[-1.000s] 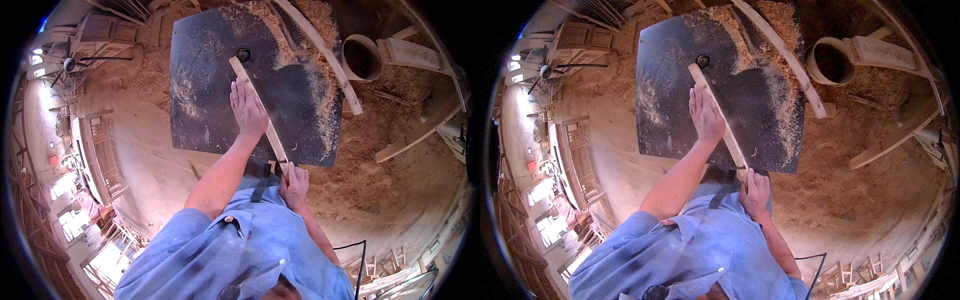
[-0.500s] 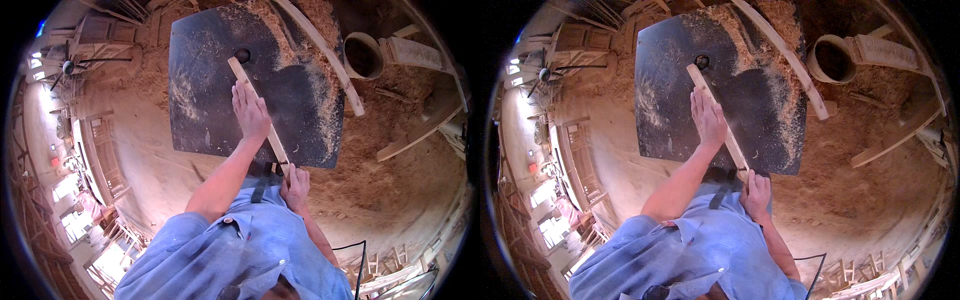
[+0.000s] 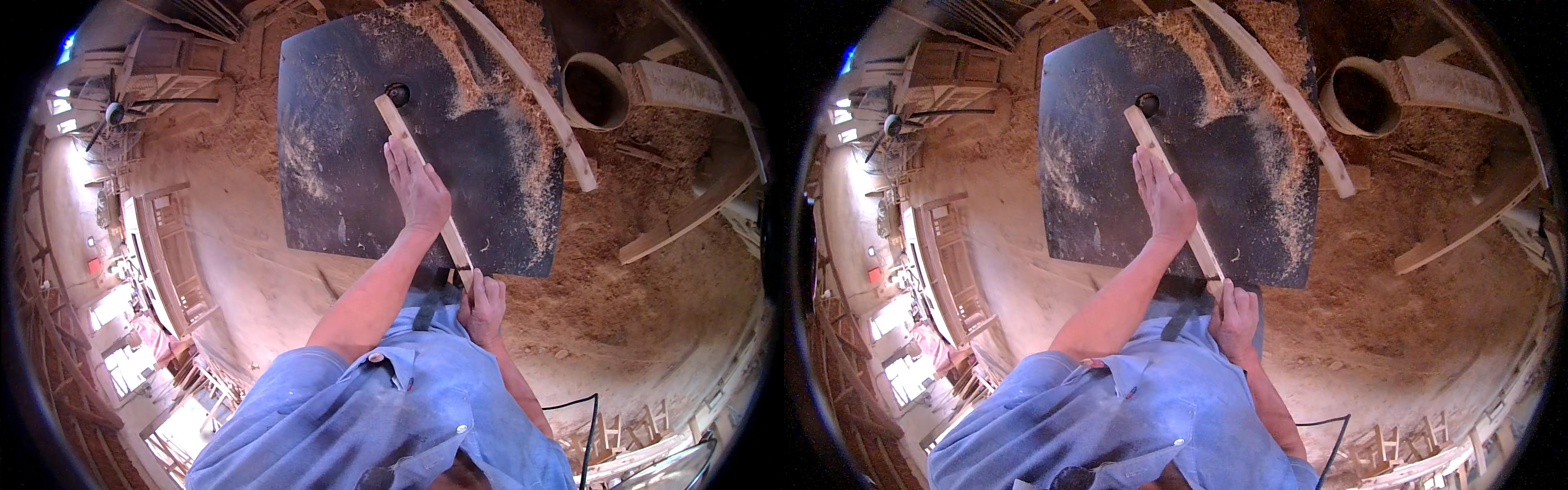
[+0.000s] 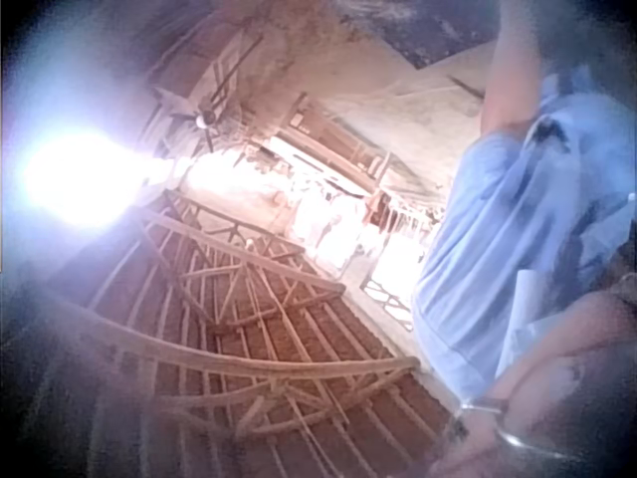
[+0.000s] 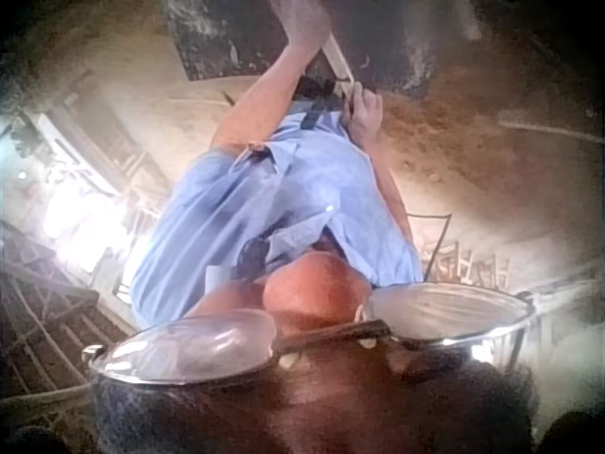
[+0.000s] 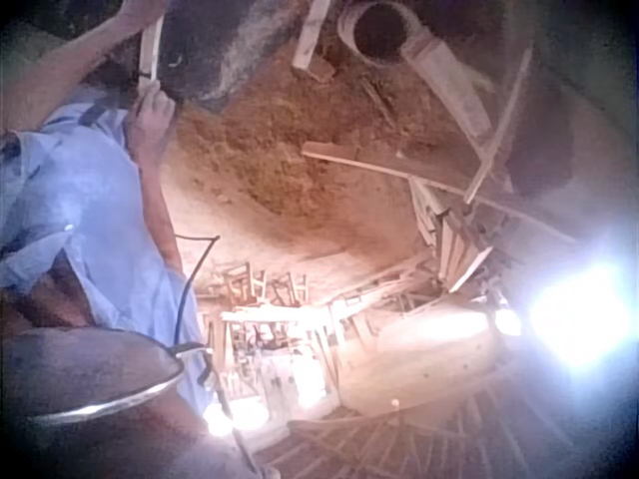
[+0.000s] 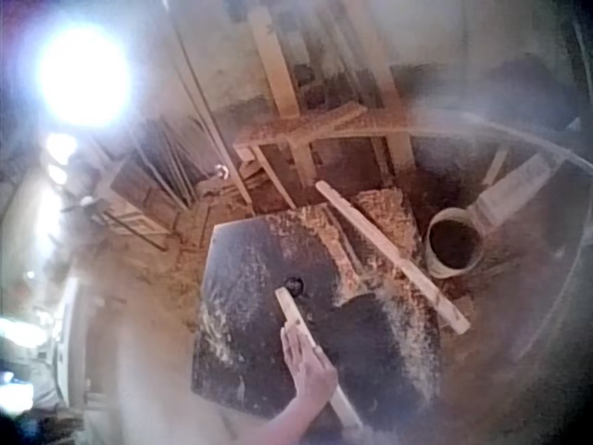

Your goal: The person uses a spindle sander to round and smooth a long wooden dowel. They repeatedly feed the dowel through the machine, rotate it, and inspect the surface, then place the finished piece on a nearby workbench.

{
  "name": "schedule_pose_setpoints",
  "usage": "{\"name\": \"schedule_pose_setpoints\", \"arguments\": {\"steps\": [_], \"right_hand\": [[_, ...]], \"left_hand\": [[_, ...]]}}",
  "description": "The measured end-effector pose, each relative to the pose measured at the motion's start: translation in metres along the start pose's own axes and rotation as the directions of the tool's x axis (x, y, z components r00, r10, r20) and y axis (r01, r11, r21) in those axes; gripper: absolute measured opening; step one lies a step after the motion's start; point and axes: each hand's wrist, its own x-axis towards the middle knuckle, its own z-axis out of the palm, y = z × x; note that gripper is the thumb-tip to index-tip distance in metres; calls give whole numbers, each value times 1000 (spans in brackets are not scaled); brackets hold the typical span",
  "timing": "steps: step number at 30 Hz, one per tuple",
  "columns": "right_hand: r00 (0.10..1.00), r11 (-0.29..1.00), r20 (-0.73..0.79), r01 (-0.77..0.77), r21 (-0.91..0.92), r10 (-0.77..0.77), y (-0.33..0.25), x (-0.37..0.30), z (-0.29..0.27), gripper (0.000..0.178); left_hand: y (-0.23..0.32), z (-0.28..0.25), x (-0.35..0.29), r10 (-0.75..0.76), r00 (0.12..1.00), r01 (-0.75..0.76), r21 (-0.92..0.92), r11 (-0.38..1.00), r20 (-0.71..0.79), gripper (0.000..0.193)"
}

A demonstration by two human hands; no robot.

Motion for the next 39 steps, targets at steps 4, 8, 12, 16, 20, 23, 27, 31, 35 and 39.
{"name": "schedule_pose_setpoints", "arguments": {"steps": [4, 8, 12, 16, 20, 23, 27, 31, 35, 39], "right_hand": [[1000, 1000, 3, -7, -4, 7, -1, 0, 1, 57], [1000, 1000, 1, -7, -5, 7, 0, -1, 2, 56], [1000, 1000, -12, -17, 2, 17, -2, -2, 4, 56], [1000, 1000, -25, -12, -8, 12, -4, -2, 6, 56], [999, 1000, -36, -4, -1, 4, -4, -1, 8, 56], [998, 1000, -60, 4, 14, -3, -5, 4, 11, 56], [999, 999, -41, -24, 27, 25, -8, 3, 12, 55], [998, 998, -21, -51, 40, 52, -9, -5, 8, 54], [999, 999, -30, -29, 33, 30, -7, -9, 10, 56], [998, 998, -9, -58, 39, 58, -9, -8, 8, 56]], "left_hand": [[0, 1, 0, -5, 1000, 5, 19, 1000, -2, 60], [0, 0, 1, 10, 1000, -10, 16, 1000, 22, 60], [0, 0, 2, 16, 1000, -16, 18, 1000, 11, 60], [1, 0, 2, 14, 1000, -14, 8, 1000, 13, 59], [-1, 1, 4, 33, 999, -33, 3, 999, 4, 58], [-4, 1, 9, 59, 998, -59, 13, 998, -2, 58], [-6, 1, 10, 59, 998, -59, 41, 997, 4, 58], [-1, 0, -1, 49, 999, -49, 43, 998, 3, 60], [-1, -3, 0, 50, 998, -52, 61, 997, 34, 62], [-1, -4, -1, 70, 997, -71, 33, 997, 12, 62]]}}
